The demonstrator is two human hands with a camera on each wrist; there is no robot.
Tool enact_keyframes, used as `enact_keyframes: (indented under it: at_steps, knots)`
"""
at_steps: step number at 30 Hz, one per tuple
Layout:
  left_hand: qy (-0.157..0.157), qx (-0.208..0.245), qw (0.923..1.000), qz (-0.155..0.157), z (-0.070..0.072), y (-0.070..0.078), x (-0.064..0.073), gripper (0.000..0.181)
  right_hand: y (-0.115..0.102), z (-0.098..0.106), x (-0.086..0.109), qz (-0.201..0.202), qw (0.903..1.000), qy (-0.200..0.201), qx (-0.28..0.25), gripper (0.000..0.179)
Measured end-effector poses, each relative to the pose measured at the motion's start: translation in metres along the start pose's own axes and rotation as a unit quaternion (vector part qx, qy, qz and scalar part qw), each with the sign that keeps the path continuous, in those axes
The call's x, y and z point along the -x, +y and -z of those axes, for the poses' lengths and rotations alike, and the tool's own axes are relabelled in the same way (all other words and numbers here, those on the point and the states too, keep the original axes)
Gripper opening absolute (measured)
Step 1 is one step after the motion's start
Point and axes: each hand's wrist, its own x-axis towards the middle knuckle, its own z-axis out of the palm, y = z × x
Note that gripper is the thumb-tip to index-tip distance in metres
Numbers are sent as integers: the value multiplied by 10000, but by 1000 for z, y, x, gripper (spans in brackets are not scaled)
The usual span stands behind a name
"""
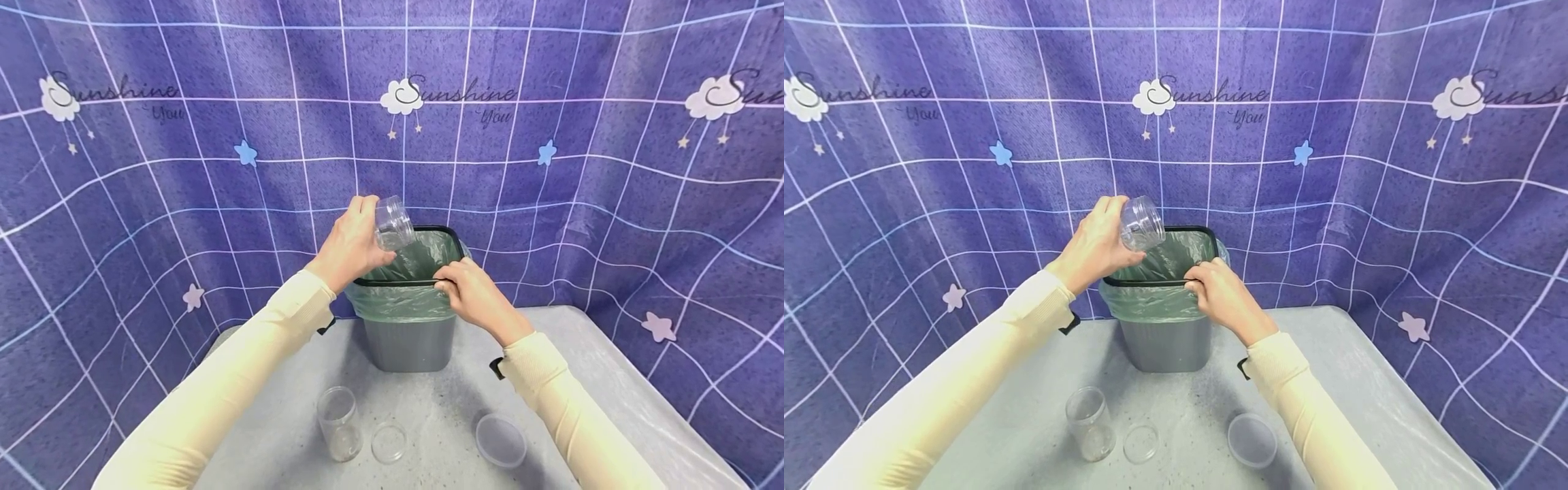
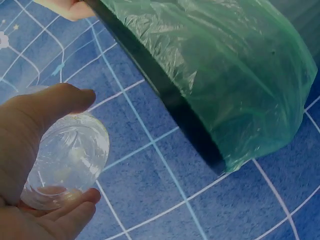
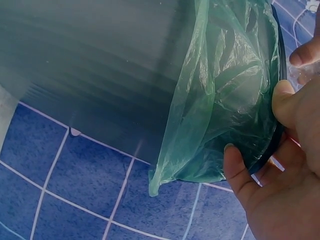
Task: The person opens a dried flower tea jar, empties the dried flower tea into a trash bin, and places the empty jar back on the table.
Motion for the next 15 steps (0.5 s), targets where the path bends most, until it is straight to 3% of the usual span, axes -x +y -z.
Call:
enact_keyframes:
  at_steps: [10, 15]
  knots:
    - [385, 341, 9970, 585, -3, 2, 14, 104, -1, 2, 0, -62, 9999, -137, 2, 8]
    - [610, 517, 9942, 722, -1, 6, 19, 101, -2, 5, -2, -161, 9994, -299, 24, 8]
